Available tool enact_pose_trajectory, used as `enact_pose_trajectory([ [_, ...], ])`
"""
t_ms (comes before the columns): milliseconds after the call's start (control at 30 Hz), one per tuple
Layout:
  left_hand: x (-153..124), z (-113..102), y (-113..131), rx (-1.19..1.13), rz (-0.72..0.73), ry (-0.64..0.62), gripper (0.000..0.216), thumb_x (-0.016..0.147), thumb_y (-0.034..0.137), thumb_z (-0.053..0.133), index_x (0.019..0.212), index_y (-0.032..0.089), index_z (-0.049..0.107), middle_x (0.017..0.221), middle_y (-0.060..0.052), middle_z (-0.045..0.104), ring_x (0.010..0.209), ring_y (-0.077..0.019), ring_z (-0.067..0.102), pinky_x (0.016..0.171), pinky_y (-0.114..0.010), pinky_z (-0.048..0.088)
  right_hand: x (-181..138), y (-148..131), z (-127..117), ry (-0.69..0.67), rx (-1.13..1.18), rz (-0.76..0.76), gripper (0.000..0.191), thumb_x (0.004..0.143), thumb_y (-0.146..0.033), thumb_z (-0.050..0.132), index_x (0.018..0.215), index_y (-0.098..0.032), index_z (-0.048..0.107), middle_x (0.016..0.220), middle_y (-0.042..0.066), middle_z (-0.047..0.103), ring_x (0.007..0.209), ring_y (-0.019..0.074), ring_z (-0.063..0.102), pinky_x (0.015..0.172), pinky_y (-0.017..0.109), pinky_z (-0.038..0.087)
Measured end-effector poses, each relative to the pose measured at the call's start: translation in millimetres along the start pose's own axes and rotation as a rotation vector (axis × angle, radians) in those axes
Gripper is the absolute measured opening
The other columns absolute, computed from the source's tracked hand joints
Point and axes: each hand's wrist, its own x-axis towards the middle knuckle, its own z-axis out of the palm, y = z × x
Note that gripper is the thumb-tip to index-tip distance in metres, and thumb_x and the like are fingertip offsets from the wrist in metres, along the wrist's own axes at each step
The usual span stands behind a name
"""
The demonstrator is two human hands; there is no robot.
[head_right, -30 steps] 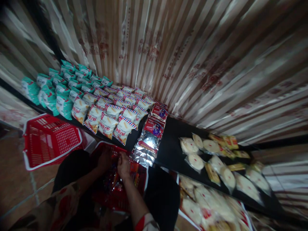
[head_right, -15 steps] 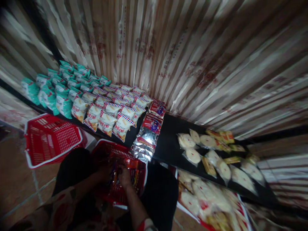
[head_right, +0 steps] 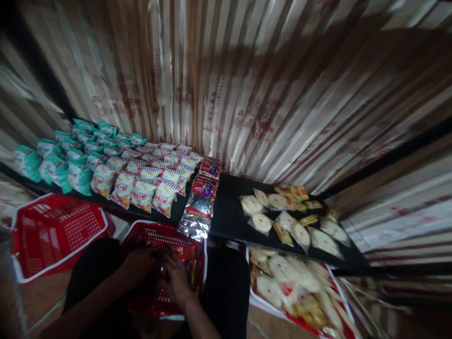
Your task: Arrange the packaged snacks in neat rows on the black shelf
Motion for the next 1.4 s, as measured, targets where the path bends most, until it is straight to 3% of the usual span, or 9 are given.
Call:
enact_pose_trajectory([
  [133, -13, -30, 15, 0.023, 0.093, 0.067, 0.025, 0.085, 0.011, 0.044, 0.092, 0.018, 0.067, 0.09, -0.01, 0.068, 0.092, -0.0222, 0.062, 0.085, -0.037, 0.045, -17, -20, -16, 0.211, -0.027, 0.027, 0.034, 0.069, -0.006, 0.059, 0.1, -0.021, 0.061, 0.11, 0.007, 0.062, 0.109, 0.0245, 0.055, 0.094, 0.041, 0.044],
  [233, -19, -40, 24, 0.072, 0.151, 0.118, 0.022, 0.085, 0.014, 0.045, 0.087, 0.016, 0.067, 0.087, -0.009, 0.067, 0.087, -0.0219, 0.061, 0.081, -0.035, 0.045, -28, -31, -37, 0.339, -0.096, -0.041, 0.049, 0.071, -0.008, 0.059, 0.118, -0.022, 0.054, 0.12, 0.009, 0.057, 0.116, 0.0249, 0.05, 0.098, 0.042, 0.041],
  [367, -24, -55, 40, 0.112, 0.298, 0.207, 0.018, 0.086, 0.017, 0.047, 0.083, 0.016, 0.065, 0.084, -0.006, 0.065, 0.08, -0.0195, 0.059, 0.076, -0.033, 0.045, -39, -43, -66, 0.162, -0.137, -0.213, 0.05, 0.071, -0.015, 0.065, 0.12, -0.024, 0.056, 0.128, 0.007, 0.055, 0.123, 0.0264, 0.043, 0.103, 0.042, 0.035],
  [533, -21, -92, 67, 0.228, 0.309, 0.253, 0.02, 0.086, 0.014, 0.045, 0.076, 0.016, 0.062, 0.082, -0.006, 0.064, 0.082, -0.0203, 0.06, 0.078, -0.035, 0.047, -46, -45, -83, 0.013, 0.056, -0.067, 0.013, 0.083, -0.022, 0.052, 0.078, -0.019, 0.064, 0.071, -0.001, 0.067, 0.066, 0.0144, 0.061, 0.063, 0.023, 0.046],
  [700, -9, -109, 76, 0.153, 0.358, 0.69, 0.036, 0.087, 0.014, 0.042, 0.12, 0.018, 0.053, 0.131, -0.011, 0.051, 0.126, -0.0245, 0.041, 0.101, -0.041, 0.04, -49, -44, -102, 0.23, 0.253, -0.007, 0.025, 0.085, -0.035, 0.051, 0.102, -0.019, 0.058, 0.087, 0.003, 0.068, 0.079, 0.0179, 0.062, 0.073, 0.027, 0.047],
  [833, 5, -95, 80, -0.076, 0.234, 0.915, 0.043, 0.088, 0.016, 0.038, 0.131, 0.019, 0.041, 0.14, -0.012, 0.041, 0.131, -0.0219, 0.037, 0.105, -0.041, 0.039, -46, -46, -130, 0.359, 0.486, -0.035, 0.041, 0.085, -0.048, 0.049, 0.117, -0.022, 0.054, 0.108, 0.006, 0.065, 0.106, 0.0225, 0.057, 0.094, 0.037, 0.042],
  [1033, 33, -67, 85, -0.446, 0.174, 0.739, 0.041, 0.088, 0.022, 0.038, 0.128, 0.017, 0.043, 0.135, -0.012, 0.046, 0.127, -0.0208, 0.042, 0.104, -0.041, 0.041, -33, -41, -162, 0.463, 0.743, 0.003, 0.052, 0.08, -0.056, 0.053, 0.12, -0.023, 0.054, 0.117, 0.007, 0.062, 0.108, 0.0221, 0.057, 0.097, 0.038, 0.042],
  [1233, 60, -58, 92, -0.772, 0.137, 0.54, 0.045, 0.084, 0.022, 0.042, 0.129, 0.018, 0.043, 0.132, -0.014, 0.048, 0.11, -0.0198, 0.056, 0.086, -0.036, 0.054, -12, -34, -179, 0.624, 0.838, 0.086, 0.049, 0.073, -0.054, 0.061, 0.108, -0.02, 0.057, 0.099, 0.007, 0.068, 0.086, 0.0234, 0.065, 0.071, 0.034, 0.053],
  [1400, 85, -66, 100, -0.83, 0.112, 0.637, 0.043, 0.081, 0.015, 0.043, 0.123, 0.018, 0.05, 0.132, -0.013, 0.047, 0.11, -0.0207, 0.056, 0.088, -0.038, 0.053, 26, -26, -200, 0.746, 0.845, 0.059, 0.053, 0.067, -0.047, 0.066, 0.111, -0.019, 0.054, 0.093, 0.005, 0.069, 0.078, 0.0205, 0.065, 0.072, 0.033, 0.051],
])
